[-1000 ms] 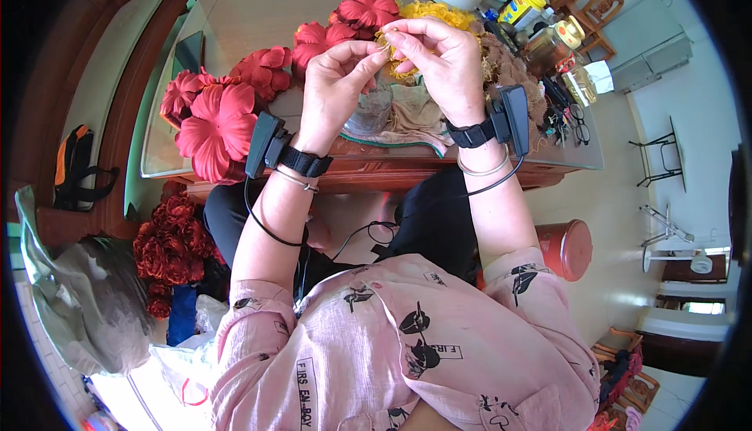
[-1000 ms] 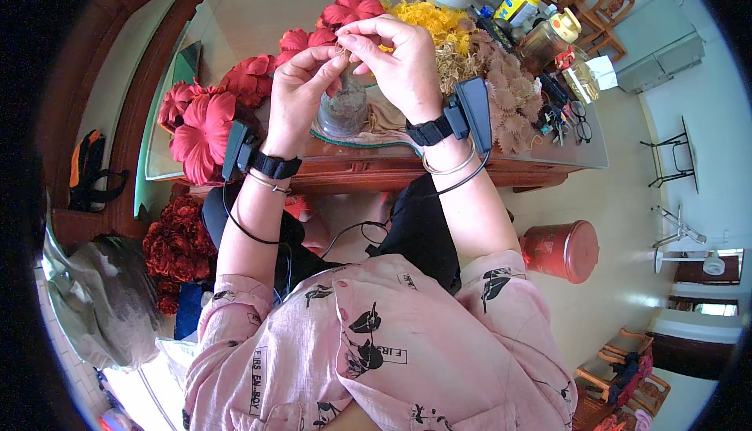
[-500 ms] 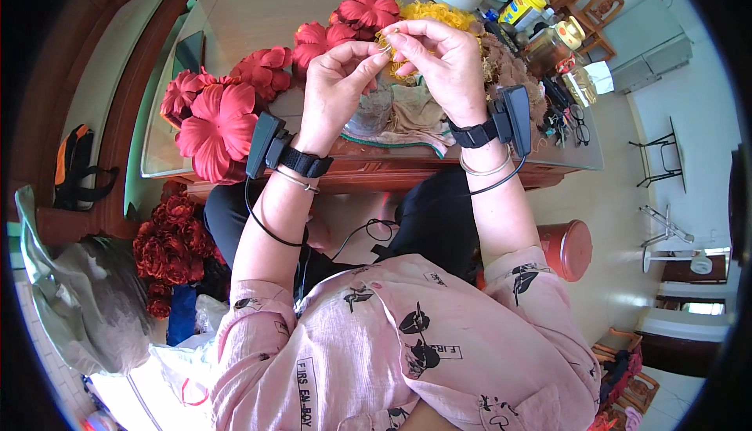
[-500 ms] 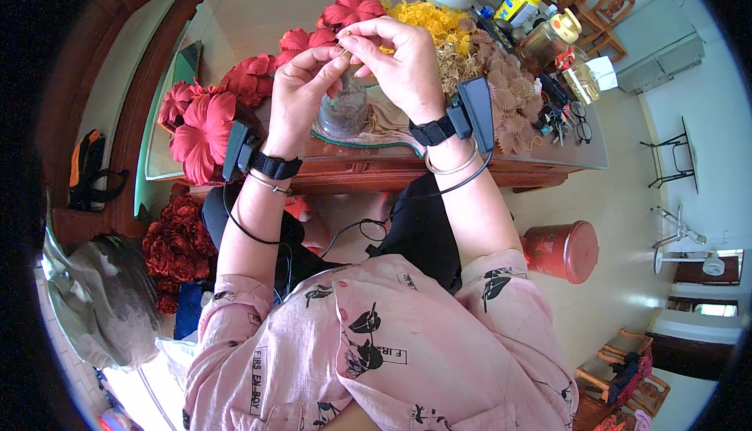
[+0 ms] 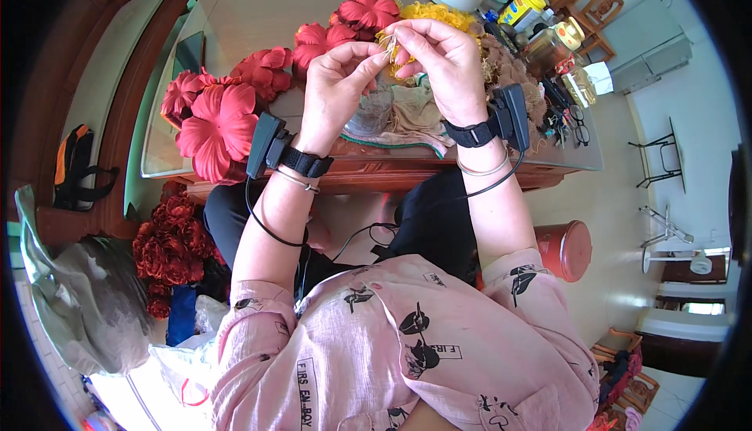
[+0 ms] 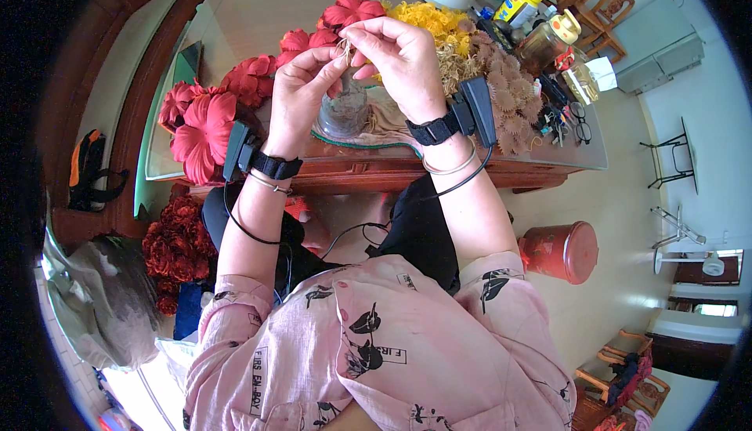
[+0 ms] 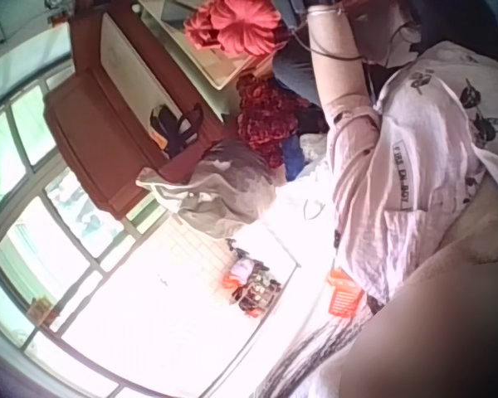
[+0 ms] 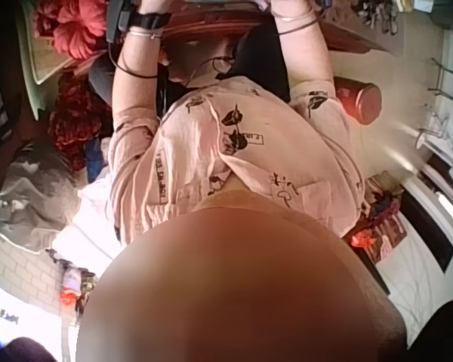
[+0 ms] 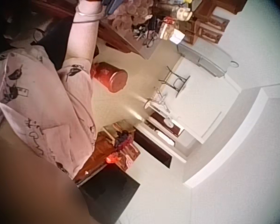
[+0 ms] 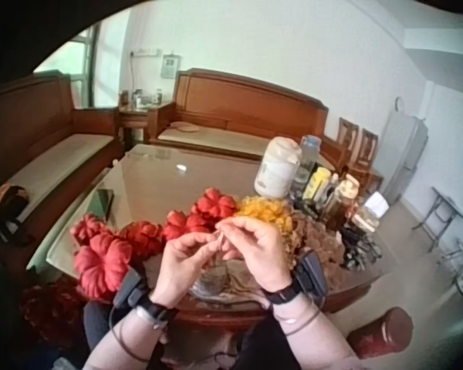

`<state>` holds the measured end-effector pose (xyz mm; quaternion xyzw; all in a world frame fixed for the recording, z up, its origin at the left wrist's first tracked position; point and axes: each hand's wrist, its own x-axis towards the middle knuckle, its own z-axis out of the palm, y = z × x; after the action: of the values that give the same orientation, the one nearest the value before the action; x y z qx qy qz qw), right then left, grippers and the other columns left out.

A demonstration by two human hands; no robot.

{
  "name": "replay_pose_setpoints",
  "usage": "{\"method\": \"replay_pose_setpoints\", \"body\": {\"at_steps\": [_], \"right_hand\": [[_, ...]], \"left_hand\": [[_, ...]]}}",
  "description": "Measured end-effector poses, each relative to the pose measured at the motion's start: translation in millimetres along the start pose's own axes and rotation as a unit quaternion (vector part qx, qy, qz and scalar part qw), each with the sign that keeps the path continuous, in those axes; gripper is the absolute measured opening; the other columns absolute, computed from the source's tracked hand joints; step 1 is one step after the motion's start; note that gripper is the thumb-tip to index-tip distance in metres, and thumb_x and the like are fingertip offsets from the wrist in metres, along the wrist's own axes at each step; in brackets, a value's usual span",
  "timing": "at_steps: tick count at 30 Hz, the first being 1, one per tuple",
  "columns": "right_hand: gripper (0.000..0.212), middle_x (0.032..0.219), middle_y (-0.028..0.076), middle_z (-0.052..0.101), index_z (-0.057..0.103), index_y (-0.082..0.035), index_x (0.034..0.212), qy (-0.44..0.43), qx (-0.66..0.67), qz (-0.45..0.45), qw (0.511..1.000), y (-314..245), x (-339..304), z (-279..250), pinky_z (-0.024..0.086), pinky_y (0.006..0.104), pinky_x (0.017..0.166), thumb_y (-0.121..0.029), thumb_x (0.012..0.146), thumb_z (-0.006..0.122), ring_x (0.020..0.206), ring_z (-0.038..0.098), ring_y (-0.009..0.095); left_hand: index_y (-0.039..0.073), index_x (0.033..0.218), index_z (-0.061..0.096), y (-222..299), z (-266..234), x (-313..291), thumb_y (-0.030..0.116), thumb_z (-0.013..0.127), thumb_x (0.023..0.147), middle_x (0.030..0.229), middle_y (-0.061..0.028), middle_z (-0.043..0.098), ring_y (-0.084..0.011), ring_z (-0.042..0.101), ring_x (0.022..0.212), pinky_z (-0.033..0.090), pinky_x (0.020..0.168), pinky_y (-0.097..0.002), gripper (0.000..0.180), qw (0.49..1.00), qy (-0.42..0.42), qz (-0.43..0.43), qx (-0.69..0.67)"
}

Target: The person threads a wire through a small plastic piece and inserts it through the center of a red fabric flower, then repeats the process with a small brown piece and another red flower.

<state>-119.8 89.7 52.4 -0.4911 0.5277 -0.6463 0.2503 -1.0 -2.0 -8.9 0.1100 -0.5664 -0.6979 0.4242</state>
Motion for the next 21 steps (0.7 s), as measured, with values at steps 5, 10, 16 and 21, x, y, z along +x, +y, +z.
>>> {"method": "replay_pose_setpoints", "body": {"at_steps": [5,10,16,21], "right_hand": [[0.021,0.083,0.002,0.065,0.067,0.001,0.104,0.004,-0.039,-0.014,0.999,-1.2,-0.4,1.2,0.053,0.0203,0.058,-0.015,0.093,0.063,0.07,0.06,0.006],[0.018,0.076,0.003,0.066,0.068,0.001,0.099,0.02,-0.046,-0.041,0.998,-0.2,1.3,4.9,0.052,0.0201,0.054,-0.015,0.091,0.066,0.065,0.061,0.006],[0.017,0.076,0.003,0.066,0.068,0.001,0.098,0.024,-0.092,-0.069,0.993,0.3,-0.6,6.6,0.052,0.0204,0.053,-0.014,0.091,0.065,0.065,0.061,0.006],[0.02,0.083,0.003,0.066,0.067,0.002,0.103,0.004,-0.051,-0.026,0.998,0.2,0.2,2.2,0.053,0.0202,0.059,-0.015,0.093,0.063,0.069,0.06,0.006]], "left_hand": [[0.002,0.097,0.069,0.5,0.4,-0.2,0.012,0.068,0.089,0.072,0.0047,0.062,-0.0013,0.051,0.059,0.04,0.053,-0.017,0.013,1.0,0.0,0.001,0.001],[0.003,0.096,0.069,2.1,0.9,-1.0,0.012,0.068,0.089,0.072,0.0047,0.062,-0.0013,0.051,0.059,0.04,0.053,-0.0171,0.012,1.0,0.002,0.002,0.002],[0.003,0.096,0.069,1.3,0.2,-0.9,0.013,0.068,0.089,0.07,0.0048,0.061,-0.0014,0.051,0.059,0.041,0.053,-0.0172,0.012,1.0,0.002,0.002,0.012],[0.003,0.096,0.069,0.5,-0.4,0.2,0.013,0.068,0.089,0.069,0.0046,0.061,-0.0015,0.051,0.058,0.041,0.054,-0.0173,0.012,1.0,-0.004,0.005,0.011]]}}
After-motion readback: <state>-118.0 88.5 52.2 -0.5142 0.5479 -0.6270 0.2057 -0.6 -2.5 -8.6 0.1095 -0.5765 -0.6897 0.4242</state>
